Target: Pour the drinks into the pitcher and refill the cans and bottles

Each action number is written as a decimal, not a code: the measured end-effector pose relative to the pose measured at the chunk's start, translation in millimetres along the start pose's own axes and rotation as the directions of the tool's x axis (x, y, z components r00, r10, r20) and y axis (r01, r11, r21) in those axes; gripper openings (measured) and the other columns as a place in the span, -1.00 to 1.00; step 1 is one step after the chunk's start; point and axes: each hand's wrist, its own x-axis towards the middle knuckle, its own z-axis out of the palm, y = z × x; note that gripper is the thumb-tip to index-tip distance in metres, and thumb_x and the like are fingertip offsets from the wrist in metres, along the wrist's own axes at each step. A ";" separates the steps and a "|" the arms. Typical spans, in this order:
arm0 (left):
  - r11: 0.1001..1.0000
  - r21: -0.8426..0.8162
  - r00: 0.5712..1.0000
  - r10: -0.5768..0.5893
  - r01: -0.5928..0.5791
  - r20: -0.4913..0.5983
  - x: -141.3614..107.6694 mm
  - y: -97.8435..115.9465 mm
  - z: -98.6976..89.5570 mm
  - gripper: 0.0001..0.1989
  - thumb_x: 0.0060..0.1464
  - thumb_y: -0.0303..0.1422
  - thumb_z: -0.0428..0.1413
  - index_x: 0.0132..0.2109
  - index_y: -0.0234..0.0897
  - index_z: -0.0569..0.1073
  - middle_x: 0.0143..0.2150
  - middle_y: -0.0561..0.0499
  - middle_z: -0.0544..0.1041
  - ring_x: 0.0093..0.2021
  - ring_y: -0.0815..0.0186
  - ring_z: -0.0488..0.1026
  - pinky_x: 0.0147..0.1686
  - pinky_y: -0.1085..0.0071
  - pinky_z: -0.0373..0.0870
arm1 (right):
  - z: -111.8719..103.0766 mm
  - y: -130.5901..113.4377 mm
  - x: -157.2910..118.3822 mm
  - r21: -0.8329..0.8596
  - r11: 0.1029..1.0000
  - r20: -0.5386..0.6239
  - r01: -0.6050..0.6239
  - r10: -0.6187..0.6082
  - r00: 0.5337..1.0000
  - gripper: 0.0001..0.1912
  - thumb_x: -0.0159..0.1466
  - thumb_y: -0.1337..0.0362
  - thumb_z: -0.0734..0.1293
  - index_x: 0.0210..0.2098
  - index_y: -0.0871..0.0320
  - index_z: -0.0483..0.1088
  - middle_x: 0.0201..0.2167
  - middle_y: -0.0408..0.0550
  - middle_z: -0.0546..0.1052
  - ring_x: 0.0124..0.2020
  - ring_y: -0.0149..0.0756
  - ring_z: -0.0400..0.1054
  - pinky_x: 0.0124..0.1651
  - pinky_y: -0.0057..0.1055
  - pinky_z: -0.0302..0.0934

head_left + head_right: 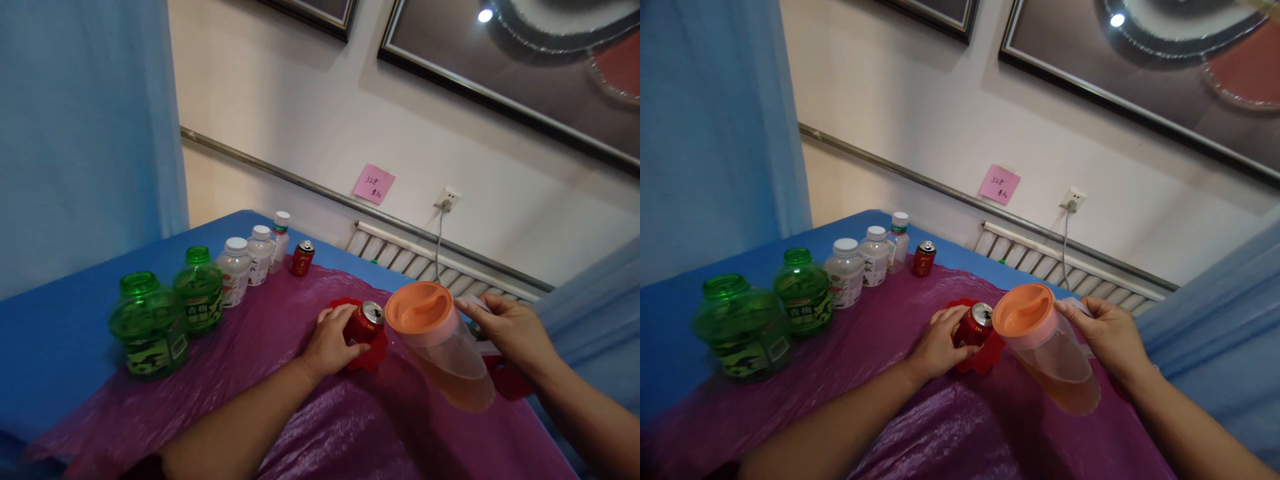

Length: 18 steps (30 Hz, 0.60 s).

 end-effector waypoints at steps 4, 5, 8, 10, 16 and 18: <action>1.000 0.019 1.000 -0.010 0.010 -0.004 -0.1 0.3 -0.2 -0.31 -0.14 -0.20 0.45 0.17 -0.12 0.47 0.22 -0.09 0.52 0.25 -0.05 0.40 0.29 0.01 0.20 | 0.1 0.0 0.4 -0.004 1.000 0.004 -0.007 0.008 1.000 -0.42 0.05 -0.24 0.46 -0.62 0.12 0.25 -0.67 -0.25 0.16 -0.61 -0.46 0.00 -0.61 -0.50 -0.08; 1.000 0.020 1.000 -0.009 0.009 -0.004 -0.1 0.5 -0.5 -0.31 -0.14 -0.20 0.45 0.17 -0.12 0.47 0.22 -0.09 0.52 0.25 -0.05 0.40 0.29 0.01 0.20 | 0.1 0.1 0.4 -0.001 1.000 0.005 -0.009 0.009 1.000 -0.42 0.05 -0.23 0.46 -0.63 0.11 0.25 -0.67 -0.25 0.16 -0.61 -0.46 0.00 -0.60 -0.50 -0.08; 1.000 0.015 1.000 0.003 -0.004 0.005 0.2 0.9 -1.4 -0.30 -0.15 -0.20 0.46 0.17 -0.12 0.47 0.22 -0.09 0.52 0.24 -0.04 0.40 0.29 0.02 0.20 | -0.1 0.2 0.2 0.003 1.000 0.007 -0.023 0.023 1.000 -0.42 0.05 -0.25 0.46 -0.61 0.11 0.26 -0.66 -0.25 0.16 -0.61 -0.46 0.01 -0.60 -0.50 -0.08; 1.000 0.009 1.000 0.009 -0.009 0.007 0.3 1.1 -1.8 -0.29 -0.15 -0.21 0.46 0.17 -0.13 0.47 0.21 -0.09 0.53 0.24 -0.03 0.41 0.29 0.02 0.20 | -0.1 -0.5 -0.4 0.001 1.000 0.004 -0.019 0.019 1.000 -0.42 0.06 -0.25 0.46 -0.61 0.11 0.25 -0.65 -0.25 0.16 -0.60 -0.45 0.01 -0.61 -0.50 -0.08; 1.000 0.006 1.000 -0.002 0.002 -0.004 -0.1 2.1 -1.9 -0.31 -0.15 -0.23 0.46 0.16 -0.11 0.47 0.20 -0.08 0.54 0.24 -0.04 0.41 0.29 0.02 0.20 | -0.2 -1.2 -0.4 -0.013 1.000 -0.015 0.021 -0.021 1.000 -0.43 0.08 -0.21 0.46 -0.63 0.11 0.23 -0.66 -0.25 0.15 -0.61 -0.46 -0.01 -0.62 -0.50 -0.07; 1.000 0.013 1.000 -0.008 0.008 -0.006 -0.2 2.2 -1.5 -0.31 -0.15 -0.23 0.46 0.16 -0.11 0.48 0.21 -0.08 0.53 0.23 -0.04 0.41 0.28 0.01 0.21 | -0.6 0.2 0.2 -0.021 0.999 -0.013 0.030 -0.030 0.999 -0.43 0.09 -0.20 0.46 -0.62 0.11 0.25 -0.67 -0.24 0.17 -0.62 -0.46 0.01 -0.62 -0.51 -0.07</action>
